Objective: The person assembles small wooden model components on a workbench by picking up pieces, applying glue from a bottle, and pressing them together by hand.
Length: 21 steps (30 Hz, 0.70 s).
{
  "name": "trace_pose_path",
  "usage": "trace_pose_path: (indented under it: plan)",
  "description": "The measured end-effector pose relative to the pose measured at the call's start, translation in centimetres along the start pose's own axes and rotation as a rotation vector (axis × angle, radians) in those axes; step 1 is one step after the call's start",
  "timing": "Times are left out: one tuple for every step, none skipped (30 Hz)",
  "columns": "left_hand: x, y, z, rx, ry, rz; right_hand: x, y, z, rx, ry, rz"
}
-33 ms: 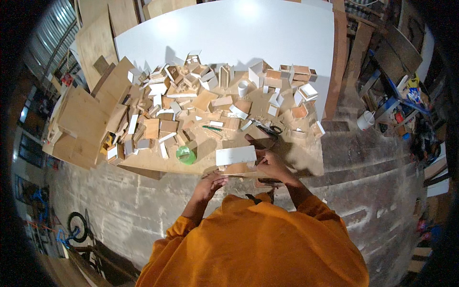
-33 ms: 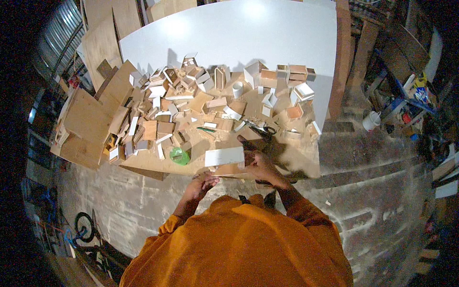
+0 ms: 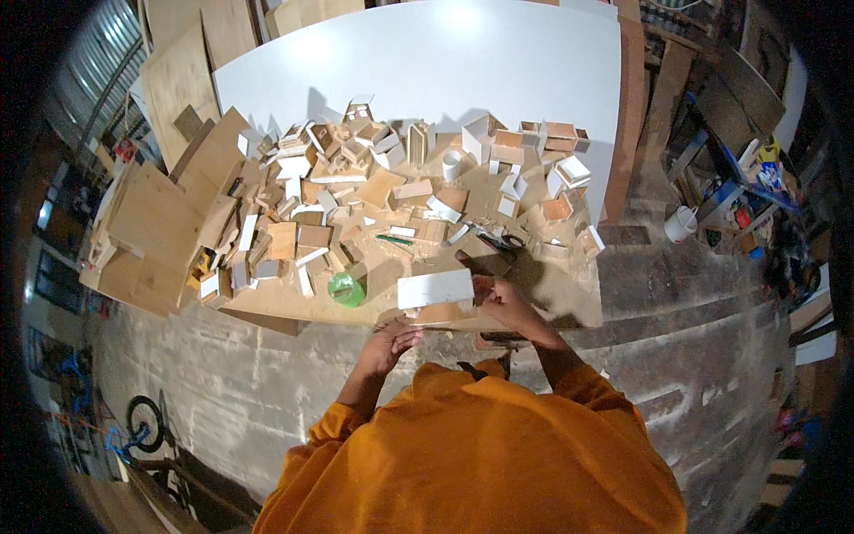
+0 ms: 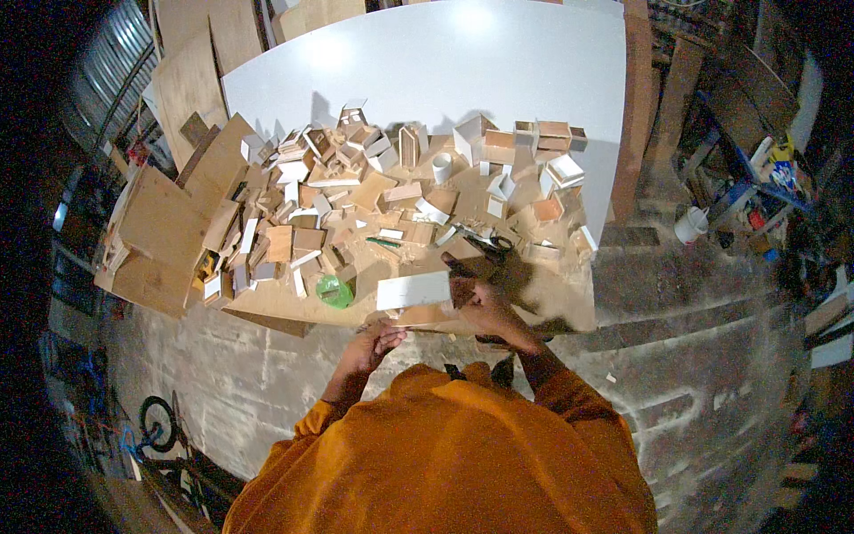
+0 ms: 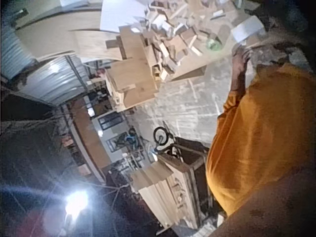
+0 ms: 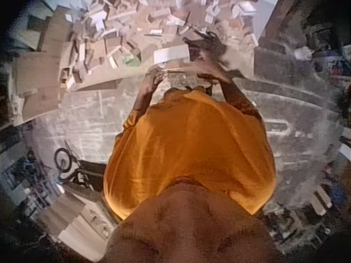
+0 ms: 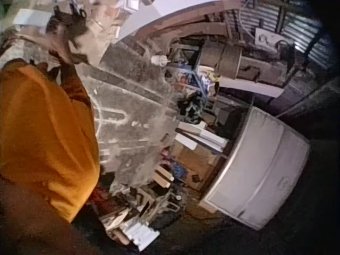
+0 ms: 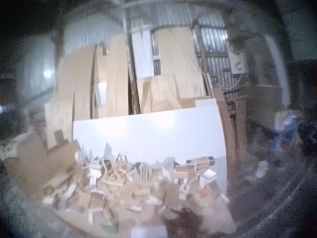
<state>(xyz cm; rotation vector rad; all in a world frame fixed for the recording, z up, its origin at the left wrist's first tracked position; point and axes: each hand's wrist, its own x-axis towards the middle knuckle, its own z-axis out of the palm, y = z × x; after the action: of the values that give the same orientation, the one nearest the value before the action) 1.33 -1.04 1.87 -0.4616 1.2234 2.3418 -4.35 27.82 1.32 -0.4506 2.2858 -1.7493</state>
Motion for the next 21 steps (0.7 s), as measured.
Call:
trace_pose_path:
  plan:
    - [-0.1,0.5,0.1,-0.005,0.002,-0.004,-0.1,0.0,-0.3,0.010,0.000,0.016]
    - [-0.3,1.1,0.3,-0.010,0.004,-0.007,-0.2,-0.1,-0.8,0.020,0.000,0.032]
    - [-0.5,1.6,0.5,-0.015,0.006,-0.013,-0.4,-0.8,-1.2,0.031,0.002,0.050]
    - [-0.7,2.3,0.8,-0.061,-0.023,-0.031,-0.6,-1.3,-1.1,0.108,0.018,0.044]
    - [-0.8,2.7,1.0,-0.081,-0.037,-0.033,-0.6,-1.7,-0.9,0.184,0.035,0.038]
    - [-1.1,3.3,1.2,-0.098,-0.048,-0.033,-0.7,-2.5,-0.7,0.264,0.052,0.029]
    - [-1.2,3.6,1.2,-0.121,-0.057,-0.034,-0.9,-4.2,-0.6,0.334,0.015,0.042]
    - [-1.3,3.8,1.0,-0.121,-0.065,-0.034,-1.3,-6.2,-0.6,0.403,-0.023,0.054]
    - [-1.4,4.1,0.9,-0.119,-0.072,-0.034,-1.6,-8.0,-0.6,0.474,-0.059,0.064]
    - [-1.6,4.3,0.9,-0.119,-0.079,-0.035,-1.8,-9.2,-0.5,0.495,-0.064,0.051]
    - [-1.7,4.5,1.1,-0.099,-0.055,-0.040,-2.0,-10.0,-0.3,0.517,-0.069,0.038]
    - [-1.8,4.7,1.3,-0.081,-0.033,-0.045,-2.1,-10.4,-0.3,0.536,-0.074,0.025]
    - [-2.0,5.0,1.6,-0.062,-0.011,-0.049,-2.1,-10.4,-0.3,0.542,-0.077,0.023]
    - [-2.2,5.2,2.0,-0.060,-0.005,-0.045,-2.1,-10.4,-0.3,0.549,-0.080,0.022]
    - [-2.6,5.4,2.3,-0.061,0.005,-0.037,-2.1,-10.4,-0.2,0.556,-0.090,0.021]
    - [-2.8,5.5,2.4,-0.063,0.016,-0.030,-2.1,-10.6,-0.3,0.568,-0.094,0.050]
    - [-2.7,5.5,2.3,-0.064,0.000,-0.022,-2.3,-11.0,-0.5,0.579,-0.099,0.079]
    - [-2.6,5.5,2.1,-0.067,-0.017,-0.013,-2.4,-11.2,-0.6,0.588,-0.105,0.107]
    - [-2.6,5.5,2.1,-0.069,-0.034,-0.003,-2.4,-11.0,-0.6,0.641,-0.101,0.125]
    - [-2.8,5.7,2.2,-0.071,-0.047,0.000,-2.4,-10.7,-0.5,0.693,-0.096,0.144]
    - [-3.0,5.9,2.6,-0.076,-0.060,0.004,-2.3,-10.5,-0.5,0.741,-0.093,0.164]
